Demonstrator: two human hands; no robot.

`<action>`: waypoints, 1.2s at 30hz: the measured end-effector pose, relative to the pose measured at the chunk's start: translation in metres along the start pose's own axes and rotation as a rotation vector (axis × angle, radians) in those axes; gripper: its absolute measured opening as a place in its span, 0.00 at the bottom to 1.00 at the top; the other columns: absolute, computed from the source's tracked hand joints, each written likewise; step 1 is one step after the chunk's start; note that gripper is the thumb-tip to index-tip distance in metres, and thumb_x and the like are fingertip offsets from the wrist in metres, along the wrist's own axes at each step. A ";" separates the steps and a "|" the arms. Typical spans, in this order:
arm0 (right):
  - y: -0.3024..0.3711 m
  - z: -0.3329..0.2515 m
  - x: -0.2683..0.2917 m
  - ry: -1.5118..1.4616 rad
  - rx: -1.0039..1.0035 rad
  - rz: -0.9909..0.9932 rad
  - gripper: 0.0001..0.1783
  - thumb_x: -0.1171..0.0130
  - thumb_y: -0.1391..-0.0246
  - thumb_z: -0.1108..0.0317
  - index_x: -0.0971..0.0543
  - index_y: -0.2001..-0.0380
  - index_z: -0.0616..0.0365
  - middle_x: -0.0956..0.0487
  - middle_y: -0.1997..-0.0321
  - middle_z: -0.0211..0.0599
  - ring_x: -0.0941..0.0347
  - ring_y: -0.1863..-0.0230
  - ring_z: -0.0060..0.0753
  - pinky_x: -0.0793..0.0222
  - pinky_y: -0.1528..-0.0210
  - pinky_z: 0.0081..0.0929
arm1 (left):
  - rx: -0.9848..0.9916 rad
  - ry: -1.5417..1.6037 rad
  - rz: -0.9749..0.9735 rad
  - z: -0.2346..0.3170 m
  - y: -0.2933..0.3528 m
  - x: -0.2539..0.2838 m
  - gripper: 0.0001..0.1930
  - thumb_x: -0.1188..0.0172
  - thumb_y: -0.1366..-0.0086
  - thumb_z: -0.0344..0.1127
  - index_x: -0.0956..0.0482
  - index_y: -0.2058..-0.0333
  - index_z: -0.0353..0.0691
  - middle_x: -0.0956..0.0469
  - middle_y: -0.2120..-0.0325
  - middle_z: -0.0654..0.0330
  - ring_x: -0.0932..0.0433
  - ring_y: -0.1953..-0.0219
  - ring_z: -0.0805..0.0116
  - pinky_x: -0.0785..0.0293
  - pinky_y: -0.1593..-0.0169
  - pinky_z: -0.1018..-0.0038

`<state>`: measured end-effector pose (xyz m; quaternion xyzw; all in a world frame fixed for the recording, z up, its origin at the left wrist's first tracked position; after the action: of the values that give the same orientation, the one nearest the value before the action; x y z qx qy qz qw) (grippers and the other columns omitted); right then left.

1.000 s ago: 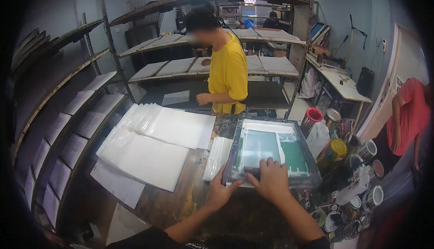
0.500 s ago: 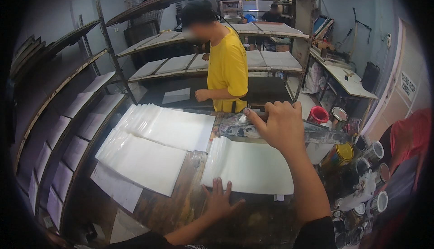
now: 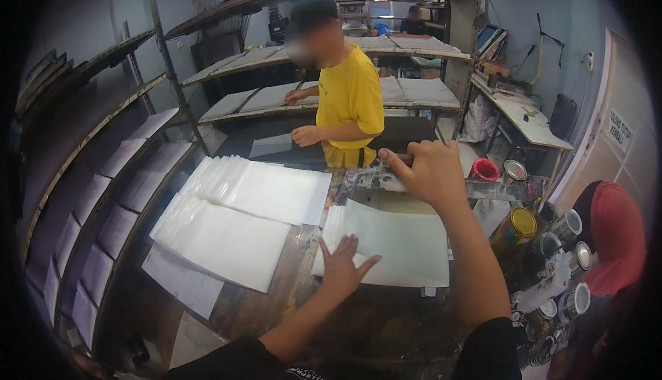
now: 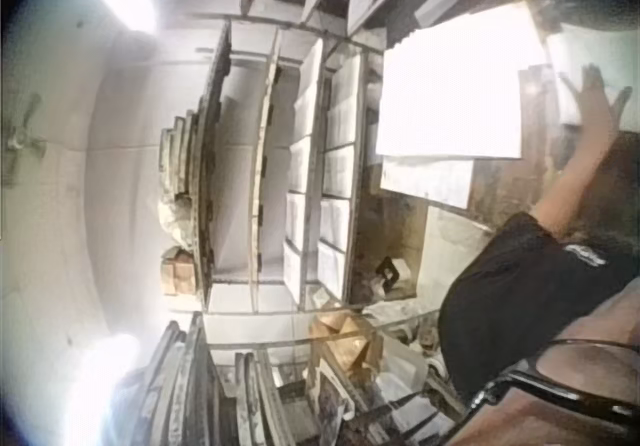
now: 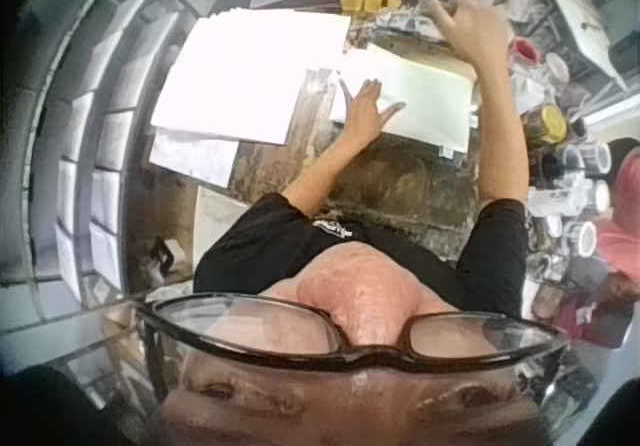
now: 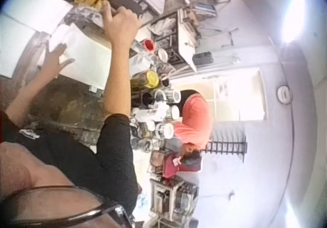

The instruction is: The person repeatedly places white sheets under a screen printing frame, uses a squeegee to pull ink across the screen, then lifts the frame and removes the printed sheet. The process is repeated continuously with assistance from a coworker who stacks finished sheets.

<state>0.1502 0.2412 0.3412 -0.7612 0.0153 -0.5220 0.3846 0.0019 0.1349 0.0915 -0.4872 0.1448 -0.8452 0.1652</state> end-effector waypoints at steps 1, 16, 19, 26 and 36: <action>0.000 0.000 0.001 0.004 0.002 -0.016 0.41 0.43 0.36 0.30 0.15 0.78 0.63 0.17 0.75 0.47 0.20 0.67 0.51 0.36 0.50 0.51 | 0.026 0.013 0.039 -0.008 0.001 0.006 0.46 0.42 0.30 0.69 0.24 0.37 0.24 0.24 0.35 0.41 0.33 0.26 0.47 0.79 0.23 0.33; -0.012 0.014 -0.014 0.121 0.056 0.009 0.48 0.54 0.35 0.23 0.12 0.74 0.61 0.16 0.74 0.48 0.18 0.65 0.52 0.32 0.52 0.50 | -0.193 0.194 -0.049 -0.032 0.018 -0.001 0.28 0.31 0.30 0.39 0.23 0.33 0.48 0.34 0.27 0.49 0.45 0.21 0.44 0.54 0.20 0.43; -0.021 0.012 -0.016 0.088 0.046 -0.038 0.49 0.56 0.36 0.22 0.10 0.73 0.61 0.14 0.74 0.47 0.17 0.66 0.50 0.34 0.49 0.51 | -0.309 0.003 -0.336 0.035 0.029 -0.103 0.29 0.43 0.23 0.52 0.28 0.29 0.50 0.38 0.25 0.48 0.46 0.21 0.40 0.60 0.22 0.33; -0.019 0.017 -0.012 0.139 0.130 0.161 0.49 0.53 0.37 0.21 0.13 0.80 0.60 0.23 0.87 0.43 0.24 0.83 0.45 0.28 0.74 0.38 | -0.289 -0.079 -0.351 0.057 0.031 -0.145 0.30 0.51 0.22 0.53 0.32 0.26 0.50 0.44 0.22 0.47 0.52 0.20 0.39 0.69 0.25 0.26; -0.036 0.015 0.003 -0.024 0.037 -0.199 0.46 0.56 0.31 0.32 0.12 0.72 0.68 0.15 0.71 0.60 0.16 0.64 0.60 0.27 0.53 0.55 | -0.333 -0.131 -0.386 0.065 0.029 -0.143 0.31 0.54 0.21 0.53 0.35 0.25 0.50 0.45 0.21 0.47 0.51 0.20 0.35 0.66 0.25 0.26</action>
<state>0.1501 0.2741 0.3629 -0.7578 -0.0745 -0.5486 0.3452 0.1302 0.1630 0.0000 -0.5799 0.1754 -0.7922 -0.0726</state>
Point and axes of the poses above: each hand's wrist, its own y-axis away from the middle knuckle, its own x-axis out of the back of the hand, z = x × y, the point moved 7 cm from there along -y, towards the middle knuckle
